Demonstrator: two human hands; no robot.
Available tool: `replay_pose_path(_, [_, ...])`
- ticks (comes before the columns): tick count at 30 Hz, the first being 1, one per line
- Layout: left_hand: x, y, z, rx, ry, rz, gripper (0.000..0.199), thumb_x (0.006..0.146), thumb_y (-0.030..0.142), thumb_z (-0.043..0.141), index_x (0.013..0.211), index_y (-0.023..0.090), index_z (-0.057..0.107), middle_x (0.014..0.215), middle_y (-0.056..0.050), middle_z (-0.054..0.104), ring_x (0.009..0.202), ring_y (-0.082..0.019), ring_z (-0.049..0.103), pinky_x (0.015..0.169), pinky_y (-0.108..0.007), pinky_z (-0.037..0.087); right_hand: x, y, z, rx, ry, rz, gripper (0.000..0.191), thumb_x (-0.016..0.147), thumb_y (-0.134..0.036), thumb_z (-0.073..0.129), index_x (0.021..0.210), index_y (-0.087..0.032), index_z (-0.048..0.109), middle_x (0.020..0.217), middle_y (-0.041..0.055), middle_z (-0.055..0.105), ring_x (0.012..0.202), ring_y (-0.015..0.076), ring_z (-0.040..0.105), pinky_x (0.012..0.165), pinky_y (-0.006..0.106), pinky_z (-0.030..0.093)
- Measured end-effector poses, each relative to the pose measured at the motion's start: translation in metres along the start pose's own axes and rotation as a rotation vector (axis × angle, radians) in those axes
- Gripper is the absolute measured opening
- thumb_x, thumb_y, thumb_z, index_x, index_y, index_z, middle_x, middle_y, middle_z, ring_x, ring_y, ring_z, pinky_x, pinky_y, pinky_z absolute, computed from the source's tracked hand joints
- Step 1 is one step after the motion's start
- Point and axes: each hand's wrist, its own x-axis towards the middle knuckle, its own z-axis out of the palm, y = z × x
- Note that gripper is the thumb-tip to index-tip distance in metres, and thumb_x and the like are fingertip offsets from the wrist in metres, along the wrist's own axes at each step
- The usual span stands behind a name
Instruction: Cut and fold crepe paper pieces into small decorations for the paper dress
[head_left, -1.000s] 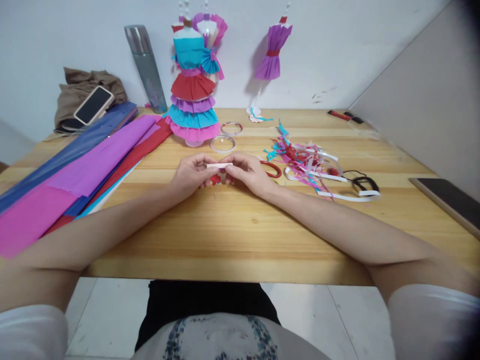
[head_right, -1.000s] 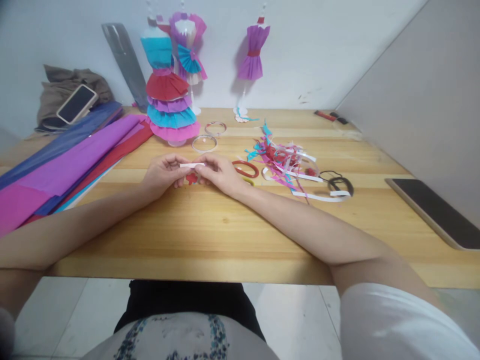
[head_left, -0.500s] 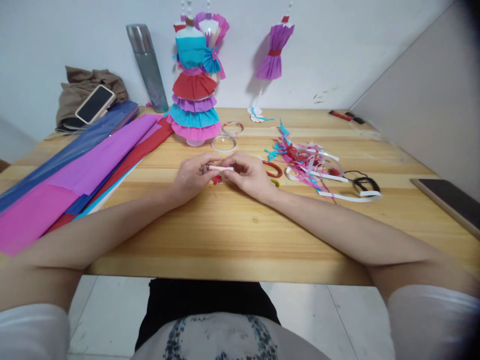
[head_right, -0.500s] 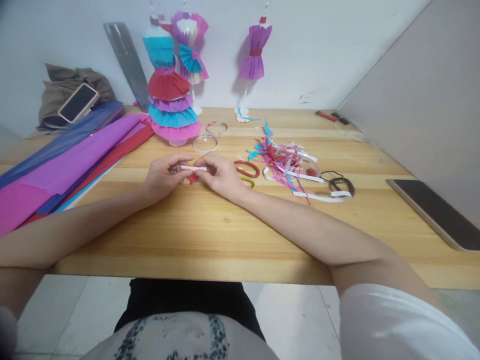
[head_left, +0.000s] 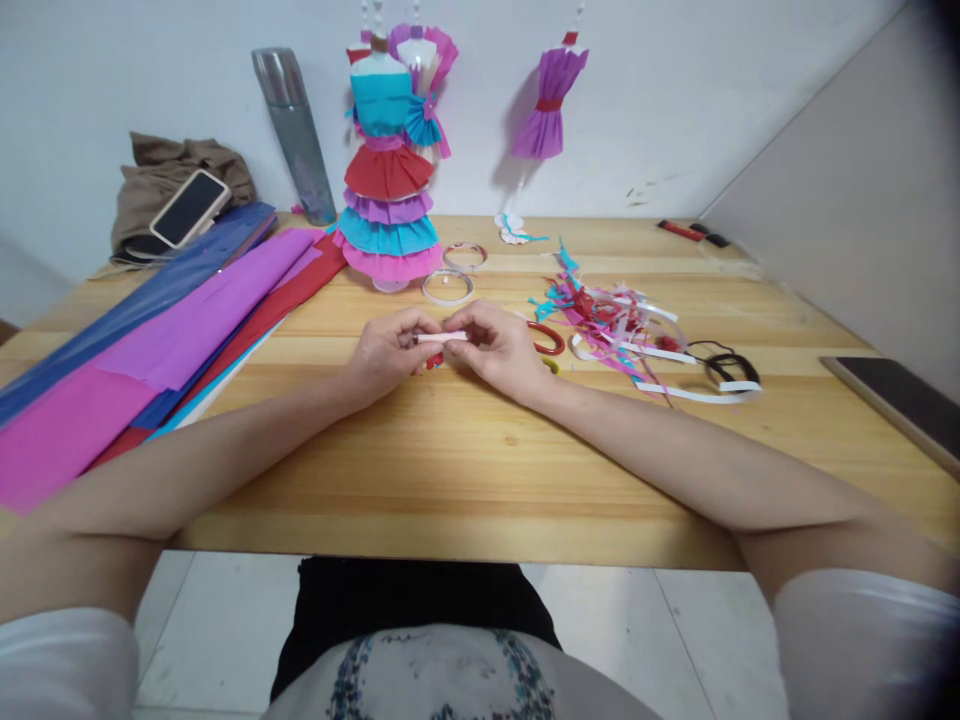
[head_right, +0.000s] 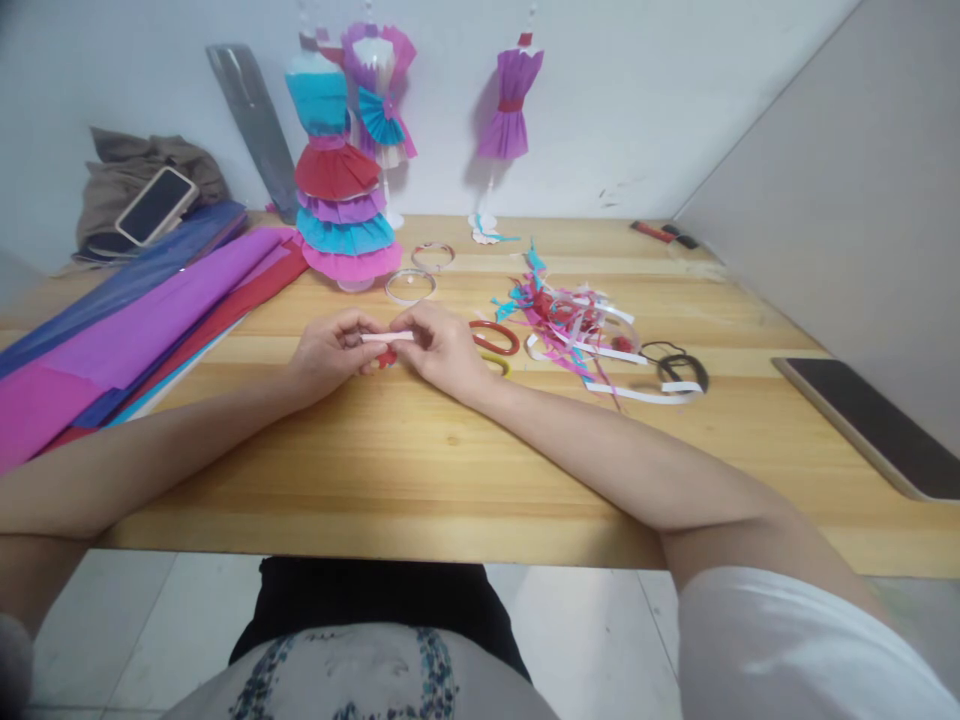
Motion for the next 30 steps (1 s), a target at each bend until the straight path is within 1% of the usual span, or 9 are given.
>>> replay_pose_path(6, [-0.001, 0.003, 0.0, 0.031, 0.04, -0.003, 0.018, 0.08, 0.022, 0.075, 0.077, 0.018, 0.058, 0.061, 0.004, 0.061, 0.049, -0.007, 0.056, 0.05, -0.02, 0.043, 0.0, 0.0, 0.001, -0.002, -0.014, -0.004, 0.009, 0.083, -0.03, 0.067, 0.083, -0.021, 0.066, 0.08, 0.0045, 0.065, 0.073, 0.0196, 0.056, 0.066, 0.035, 0.045])
replay_pose_path(10, [0.001, 0.002, -0.003, 0.1, 0.091, 0.009, 0.016, 0.08, 0.018, 0.073, 0.077, 0.019, 0.057, 0.06, 0.005, 0.06, 0.052, -0.008, 0.057, 0.053, -0.021, 0.043, -0.001, 0.001, 0.002, 0.009, 0.006, 0.034, 0.016, 0.082, -0.03, 0.067, 0.095, -0.021, 0.066, 0.083, 0.0038, 0.064, 0.072, 0.0184, 0.057, 0.065, 0.034, 0.048])
replay_pose_path(14, [0.011, -0.006, -0.013, 0.183, 0.211, 0.024, 0.016, 0.08, 0.019, 0.072, 0.075, 0.02, 0.056, 0.056, 0.006, 0.053, 0.052, -0.009, 0.051, 0.054, -0.023, 0.039, -0.001, 0.004, 0.002, 0.021, 0.061, 0.03, 0.02, 0.082, -0.025, 0.063, 0.102, -0.021, 0.066, 0.094, 0.006, 0.067, 0.075, 0.0188, 0.061, 0.069, 0.035, 0.052])
replay_pose_path(16, [0.018, -0.014, -0.018, 0.241, 0.294, 0.041, 0.019, 0.077, 0.018, 0.074, 0.071, 0.021, 0.056, 0.056, 0.006, 0.05, 0.053, -0.01, 0.048, 0.054, -0.024, 0.037, -0.001, 0.005, 0.002, 0.004, 0.066, 0.024, 0.021, 0.082, -0.024, 0.062, 0.102, -0.022, 0.065, 0.098, 0.0065, 0.067, 0.077, 0.0189, 0.061, 0.069, 0.035, 0.052])
replay_pose_path(19, [0.026, -0.025, -0.024, 0.324, 0.375, 0.167, 0.018, 0.07, 0.011, 0.077, 0.069, 0.022, 0.062, 0.07, 0.001, 0.062, 0.059, -0.013, 0.048, 0.058, -0.029, 0.039, -0.001, 0.007, 0.003, -0.022, 0.056, 0.014, 0.022, 0.082, -0.023, 0.06, 0.103, -0.022, 0.065, 0.098, 0.0062, 0.068, 0.077, 0.0184, 0.062, 0.069, 0.035, 0.053])
replay_pose_path(21, [0.029, -0.03, -0.025, 0.35, 0.377, 0.256, 0.016, 0.07, 0.014, 0.08, 0.07, 0.022, 0.066, 0.089, -0.003, 0.069, 0.067, -0.014, 0.053, 0.063, -0.031, 0.043, 0.0, 0.007, 0.003, -0.024, 0.06, 0.005, 0.022, 0.082, -0.023, 0.06, 0.104, -0.021, 0.065, 0.099, 0.0064, 0.068, 0.077, 0.0184, 0.063, 0.069, 0.034, 0.054])
replay_pose_path(23, [0.028, -0.031, -0.024, 0.373, 0.355, 0.311, 0.013, 0.072, 0.021, 0.082, 0.073, 0.02, 0.069, 0.101, -0.005, 0.07, 0.073, -0.015, 0.055, 0.066, -0.031, 0.045, 0.0, 0.007, 0.004, -0.019, 0.064, 0.006, 0.023, 0.082, -0.021, 0.06, 0.104, -0.021, 0.065, 0.1, 0.007, 0.069, 0.077, 0.0185, 0.063, 0.069, 0.035, 0.054])
replay_pose_path(27, [0.024, -0.027, -0.02, 0.376, 0.331, 0.357, 0.016, 0.075, 0.033, 0.082, 0.075, 0.019, 0.074, 0.101, -0.006, 0.07, 0.075, -0.014, 0.055, 0.067, -0.029, 0.045, 0.0, 0.008, 0.004, -0.008, 0.043, 0.023, 0.025, 0.082, -0.022, 0.061, 0.106, -0.02, 0.065, 0.098, 0.0075, 0.07, 0.076, 0.0189, 0.065, 0.068, 0.035, 0.055])
replay_pose_path(30, [0.02, -0.021, -0.018, 0.329, 0.333, 0.387, 0.017, 0.076, 0.034, 0.082, 0.075, 0.019, 0.074, 0.096, -0.006, 0.068, 0.072, -0.013, 0.054, 0.065, -0.028, 0.044, 0.0, 0.008, 0.004, -0.001, 0.02, 0.025, 0.025, 0.082, -0.023, 0.062, 0.106, -0.02, 0.065, 0.099, 0.0072, 0.07, 0.077, 0.0186, 0.065, 0.069, 0.035, 0.055])
